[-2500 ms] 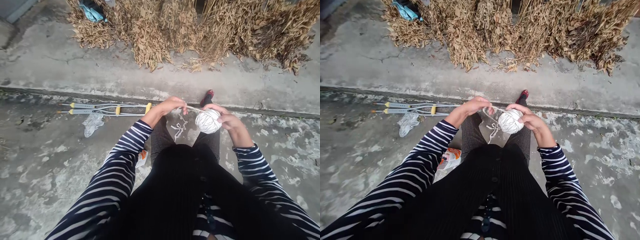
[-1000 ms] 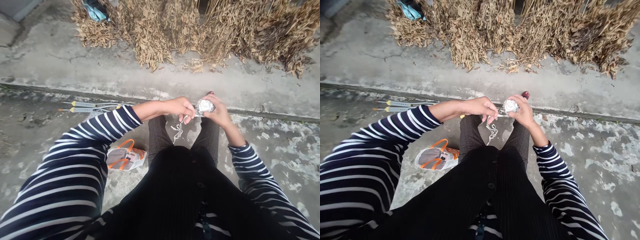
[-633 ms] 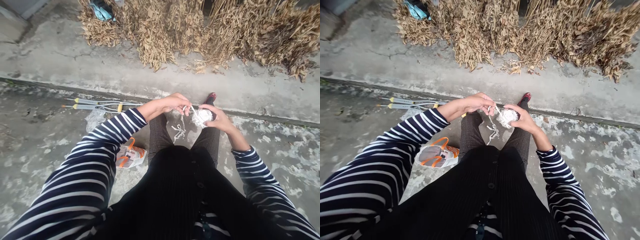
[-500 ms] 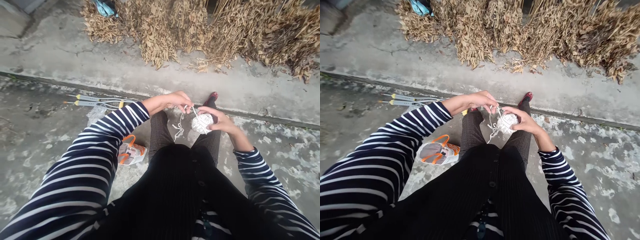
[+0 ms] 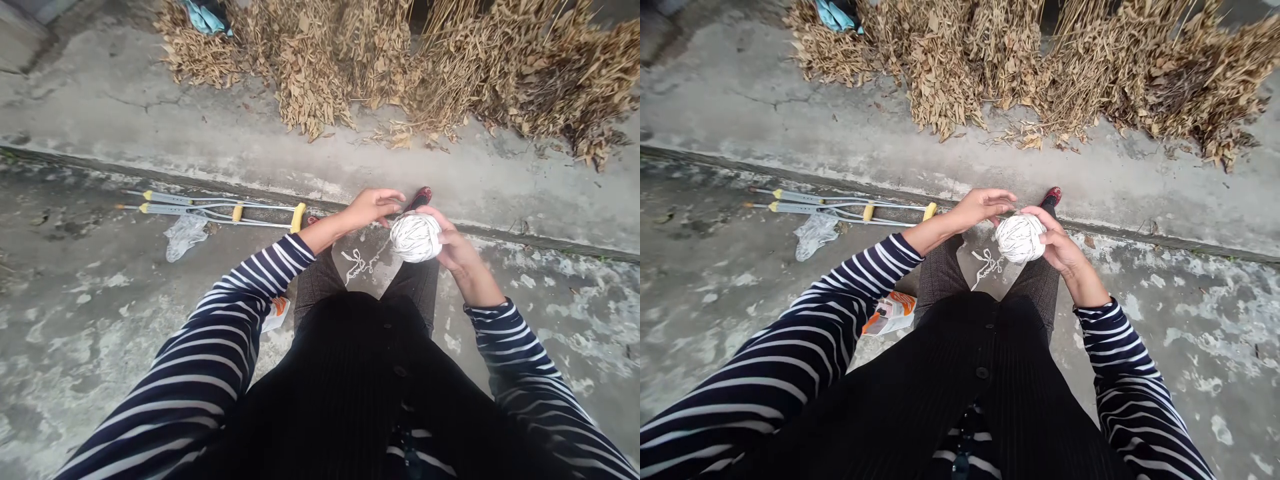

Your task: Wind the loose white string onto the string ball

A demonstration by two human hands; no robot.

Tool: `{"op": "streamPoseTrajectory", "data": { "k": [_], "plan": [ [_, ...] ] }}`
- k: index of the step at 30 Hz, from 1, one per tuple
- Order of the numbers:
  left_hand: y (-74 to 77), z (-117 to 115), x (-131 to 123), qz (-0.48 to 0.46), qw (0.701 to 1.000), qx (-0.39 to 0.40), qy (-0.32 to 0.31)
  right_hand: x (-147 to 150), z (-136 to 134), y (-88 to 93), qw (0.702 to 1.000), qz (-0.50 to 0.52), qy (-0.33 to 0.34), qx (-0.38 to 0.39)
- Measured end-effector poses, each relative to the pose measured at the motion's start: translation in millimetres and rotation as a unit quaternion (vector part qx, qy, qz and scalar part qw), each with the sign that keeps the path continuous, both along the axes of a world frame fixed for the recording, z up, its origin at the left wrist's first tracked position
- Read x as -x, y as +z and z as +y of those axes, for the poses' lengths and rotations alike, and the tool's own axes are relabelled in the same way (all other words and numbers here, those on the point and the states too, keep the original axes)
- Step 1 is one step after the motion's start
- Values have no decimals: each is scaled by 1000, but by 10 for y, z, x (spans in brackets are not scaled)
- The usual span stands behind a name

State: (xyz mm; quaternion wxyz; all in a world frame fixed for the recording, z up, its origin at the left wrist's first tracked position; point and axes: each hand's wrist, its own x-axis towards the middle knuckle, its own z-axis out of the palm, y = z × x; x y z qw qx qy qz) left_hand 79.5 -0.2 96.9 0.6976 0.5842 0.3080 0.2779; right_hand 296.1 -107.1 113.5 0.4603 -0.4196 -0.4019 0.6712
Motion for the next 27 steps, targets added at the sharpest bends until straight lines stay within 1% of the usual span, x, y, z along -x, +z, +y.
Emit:
{"op": "streamPoseTrajectory", "data": {
  "k": [3, 6, 8, 12, 15, 18, 21, 24, 27],
  "plan": [
    [-28, -113, -71, -60, 998, 4, -19, -8, 15, 42, 1000, -1, -16, 5],
    [-38, -173, -103, -70, 997, 11, -15, -20, 3, 101, 999, 20, -21, 36],
    [-11, -202, -104, -63, 998, 25, -17, -44, -11, 137, 997, 36, -27, 58],
    [99, -244, -106, -51, 996, 57, -35, -102, -31, 172, 995, 41, -18, 85],
    [167, -213, -109, -41, 997, 35, -52, -95, -44, 166, 995, 52, 6, 89],
    [213, -120, -87, -12, 998, -29, -62, -49, -52, 147, 994, 67, 13, 88],
    [242, -21, -51, 23, 994, -92, -62, -31, -38, 148, 995, 64, -3, 75],
    [226, 32, -31, 25, 992, -93, -75, -60, -5, 183, 997, 54, -10, 53],
    [147, 32, -32, 12, 995, -66, -76, -97, 24, 233, 998, 34, -25, 46]
  ]
}}
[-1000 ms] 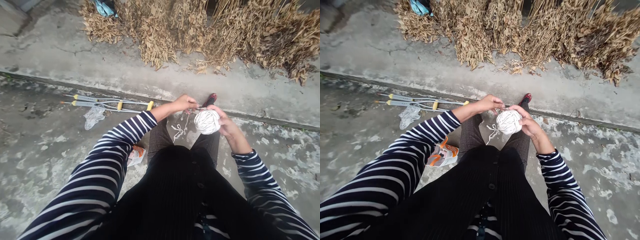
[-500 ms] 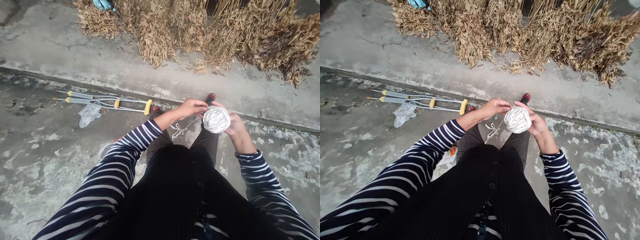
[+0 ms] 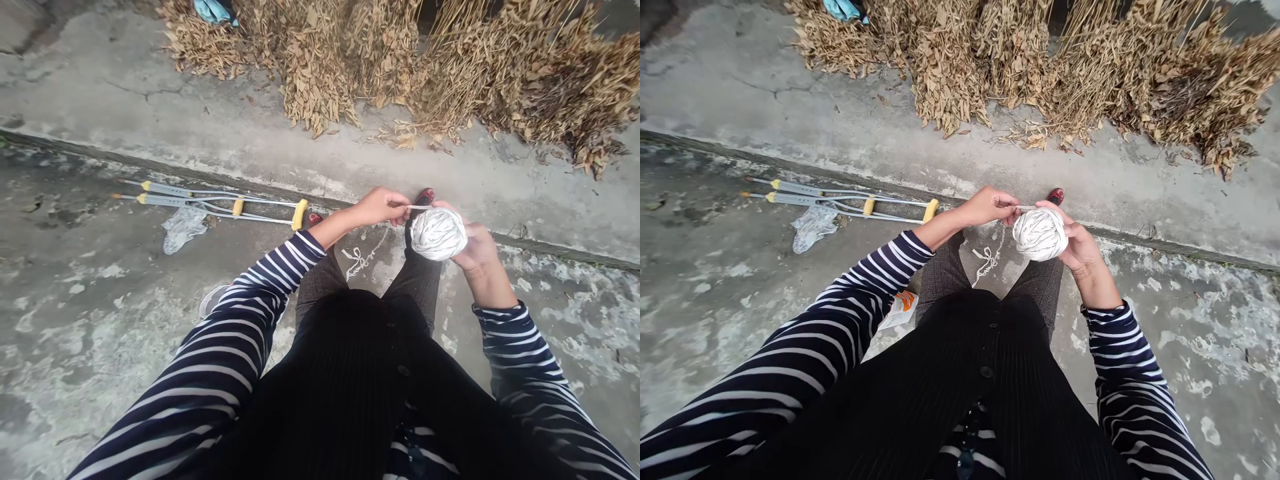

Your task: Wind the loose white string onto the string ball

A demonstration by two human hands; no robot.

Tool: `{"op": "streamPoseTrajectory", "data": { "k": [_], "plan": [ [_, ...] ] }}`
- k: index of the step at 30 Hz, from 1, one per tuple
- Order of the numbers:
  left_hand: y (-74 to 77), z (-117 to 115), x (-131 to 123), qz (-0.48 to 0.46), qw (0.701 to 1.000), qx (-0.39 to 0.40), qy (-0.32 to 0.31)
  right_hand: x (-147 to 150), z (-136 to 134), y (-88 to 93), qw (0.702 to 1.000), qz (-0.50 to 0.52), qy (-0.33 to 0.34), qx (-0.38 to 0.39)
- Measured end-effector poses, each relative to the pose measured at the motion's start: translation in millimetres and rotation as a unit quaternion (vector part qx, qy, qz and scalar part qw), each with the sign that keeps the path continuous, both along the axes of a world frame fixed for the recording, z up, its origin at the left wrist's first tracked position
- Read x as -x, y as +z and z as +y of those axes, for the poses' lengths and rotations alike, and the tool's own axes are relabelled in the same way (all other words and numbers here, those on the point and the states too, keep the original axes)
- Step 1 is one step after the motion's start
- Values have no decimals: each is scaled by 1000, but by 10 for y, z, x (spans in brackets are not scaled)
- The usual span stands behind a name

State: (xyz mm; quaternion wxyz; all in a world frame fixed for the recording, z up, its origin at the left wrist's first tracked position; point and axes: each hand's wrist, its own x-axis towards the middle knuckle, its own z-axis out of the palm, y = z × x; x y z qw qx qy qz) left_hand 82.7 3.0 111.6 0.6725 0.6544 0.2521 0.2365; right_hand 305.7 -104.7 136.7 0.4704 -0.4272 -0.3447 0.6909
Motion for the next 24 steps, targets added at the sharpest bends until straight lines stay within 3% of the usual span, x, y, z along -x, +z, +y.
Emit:
{"op": "streamPoseTrajectory", "data": {
  "k": [11, 17, 24],
  "plan": [
    [-262, -73, -35, -41, 994, 100, 0, -48, 112, 309, 996, -32, -59, -50],
    [-471, -245, -53, -15, 989, 140, -37, -90, 267, 300, 990, -82, -74, -88],
    [-780, -338, 178, 48, 984, 165, -56, -63, 379, 445, 950, -170, -157, -209]
  ]
}}
